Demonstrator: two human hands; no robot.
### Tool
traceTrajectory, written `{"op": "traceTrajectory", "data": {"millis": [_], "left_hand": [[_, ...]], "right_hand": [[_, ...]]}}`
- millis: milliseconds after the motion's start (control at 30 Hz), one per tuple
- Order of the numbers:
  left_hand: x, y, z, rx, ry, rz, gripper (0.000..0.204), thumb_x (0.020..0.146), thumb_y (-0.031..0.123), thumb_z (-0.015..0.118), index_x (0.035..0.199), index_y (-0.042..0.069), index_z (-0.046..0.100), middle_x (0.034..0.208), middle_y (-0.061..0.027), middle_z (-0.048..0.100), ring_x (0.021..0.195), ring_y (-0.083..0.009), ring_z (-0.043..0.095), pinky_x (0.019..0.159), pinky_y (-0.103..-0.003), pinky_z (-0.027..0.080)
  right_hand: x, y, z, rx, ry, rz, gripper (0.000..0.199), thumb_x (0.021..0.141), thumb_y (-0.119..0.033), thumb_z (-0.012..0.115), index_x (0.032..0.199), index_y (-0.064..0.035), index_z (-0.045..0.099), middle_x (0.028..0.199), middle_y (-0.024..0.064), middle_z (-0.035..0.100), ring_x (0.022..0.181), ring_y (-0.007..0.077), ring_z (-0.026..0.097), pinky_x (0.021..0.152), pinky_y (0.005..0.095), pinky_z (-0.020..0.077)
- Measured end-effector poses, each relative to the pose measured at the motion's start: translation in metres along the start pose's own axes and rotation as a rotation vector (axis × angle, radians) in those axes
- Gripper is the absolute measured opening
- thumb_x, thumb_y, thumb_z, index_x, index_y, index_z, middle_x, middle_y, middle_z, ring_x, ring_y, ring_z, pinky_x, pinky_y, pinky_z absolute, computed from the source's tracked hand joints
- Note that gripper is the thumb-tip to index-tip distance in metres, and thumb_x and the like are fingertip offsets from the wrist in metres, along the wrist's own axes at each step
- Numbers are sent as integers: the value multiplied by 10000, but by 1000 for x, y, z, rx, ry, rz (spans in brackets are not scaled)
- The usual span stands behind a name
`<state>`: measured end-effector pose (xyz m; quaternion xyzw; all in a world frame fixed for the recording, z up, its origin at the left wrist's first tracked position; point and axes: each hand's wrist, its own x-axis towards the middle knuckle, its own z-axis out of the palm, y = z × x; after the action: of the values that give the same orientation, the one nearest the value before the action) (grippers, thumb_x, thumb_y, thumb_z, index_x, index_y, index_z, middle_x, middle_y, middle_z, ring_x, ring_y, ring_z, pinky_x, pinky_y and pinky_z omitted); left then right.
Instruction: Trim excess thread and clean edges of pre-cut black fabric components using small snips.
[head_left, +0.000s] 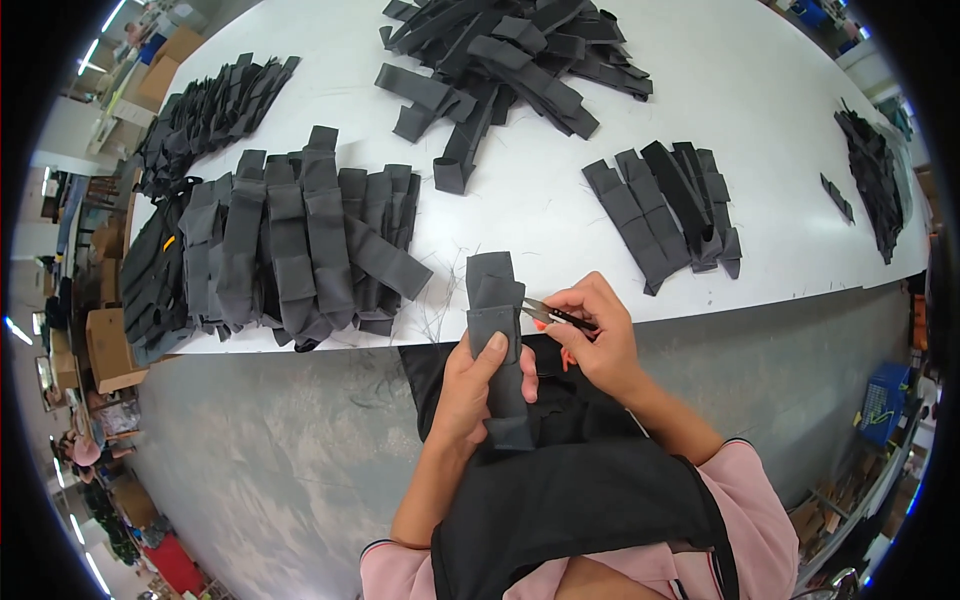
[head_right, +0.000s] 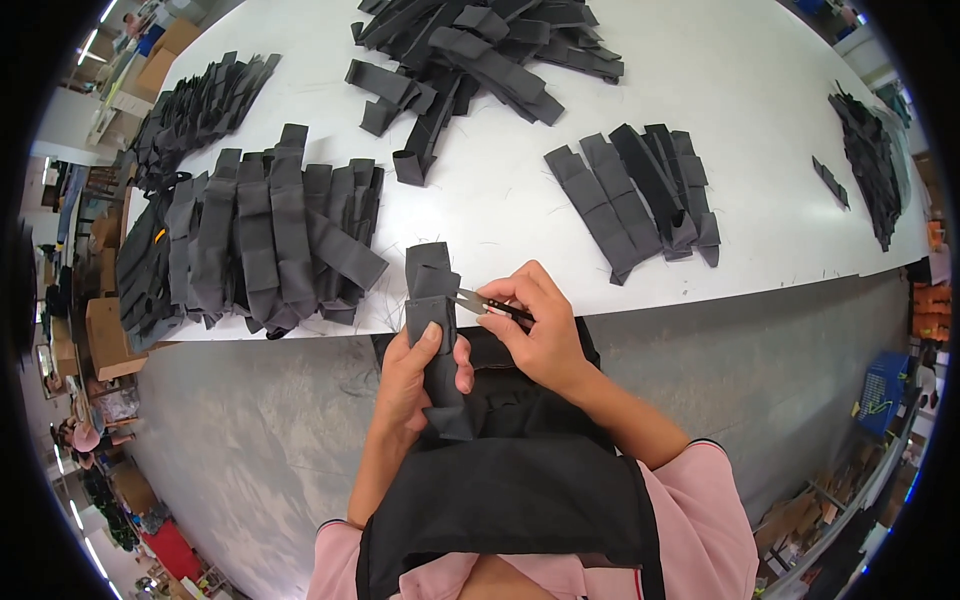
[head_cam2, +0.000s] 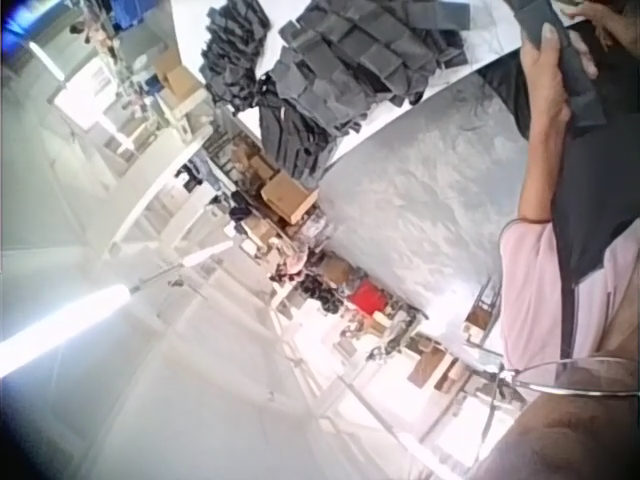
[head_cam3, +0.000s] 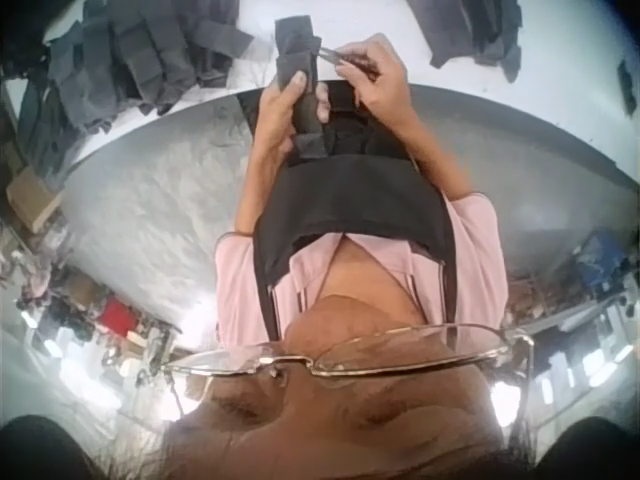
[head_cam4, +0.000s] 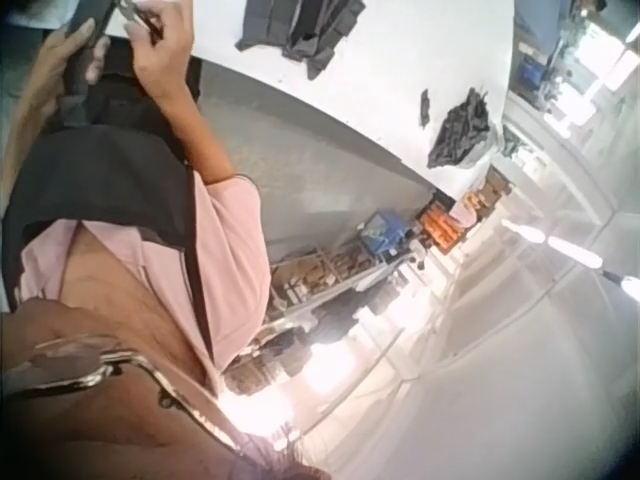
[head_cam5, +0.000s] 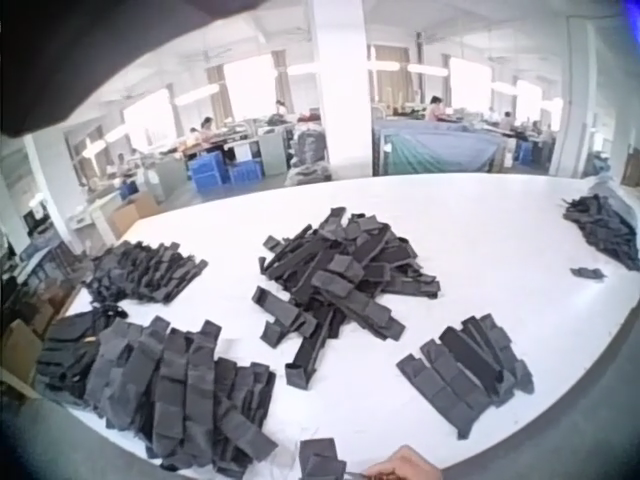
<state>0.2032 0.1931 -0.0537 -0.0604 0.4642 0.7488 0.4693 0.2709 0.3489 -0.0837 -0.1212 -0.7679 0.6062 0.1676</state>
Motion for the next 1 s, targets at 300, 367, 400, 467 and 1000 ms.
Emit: {"op": "traceTrajectory", "data": {"millis": [300,367,400,467,1000], "left_hand": [[-2,-4,-2,-237,-92,-84,292,950,295,470,1009,9,451,748,-105,576,558,-185,563,520,-301,483],[-2,-6,-3,-285,-107,-118,309,956,311,455,1004,5,453,756,-107,581,568,-188,572,524,-300,491],[-2,-7,-1,-285,-110,-118,309,956,311,455,1004,5,453,756,-107,581,568,-188,572,524,-300,491],[-2,-6,1,-288,-113,-123,320,958,321,449,999,3,454,759,-106,584,579,-189,579,527,-297,496],[-1,-2,4,120,43,30,244,951,206,464,1084,14,389,763,-104,586,590,-169,589,566,-280,502]], "right_hand": [[-5,-2,12,293,-10,122,183,811,26,582,994,35,568,928,43,464,788,88,539,662,199,451],[-6,-3,13,282,10,84,179,811,26,582,990,33,571,925,40,466,764,78,533,614,186,441],[-7,-6,13,272,17,113,178,811,26,584,988,29,573,919,38,465,742,72,528,577,182,427],[-8,-9,13,262,25,141,176,811,25,586,986,26,576,914,35,463,719,65,523,539,178,413],[-1,-23,-3,-239,72,-150,170,724,6,662,887,-23,622,784,66,497,583,160,537,522,256,436]]}}
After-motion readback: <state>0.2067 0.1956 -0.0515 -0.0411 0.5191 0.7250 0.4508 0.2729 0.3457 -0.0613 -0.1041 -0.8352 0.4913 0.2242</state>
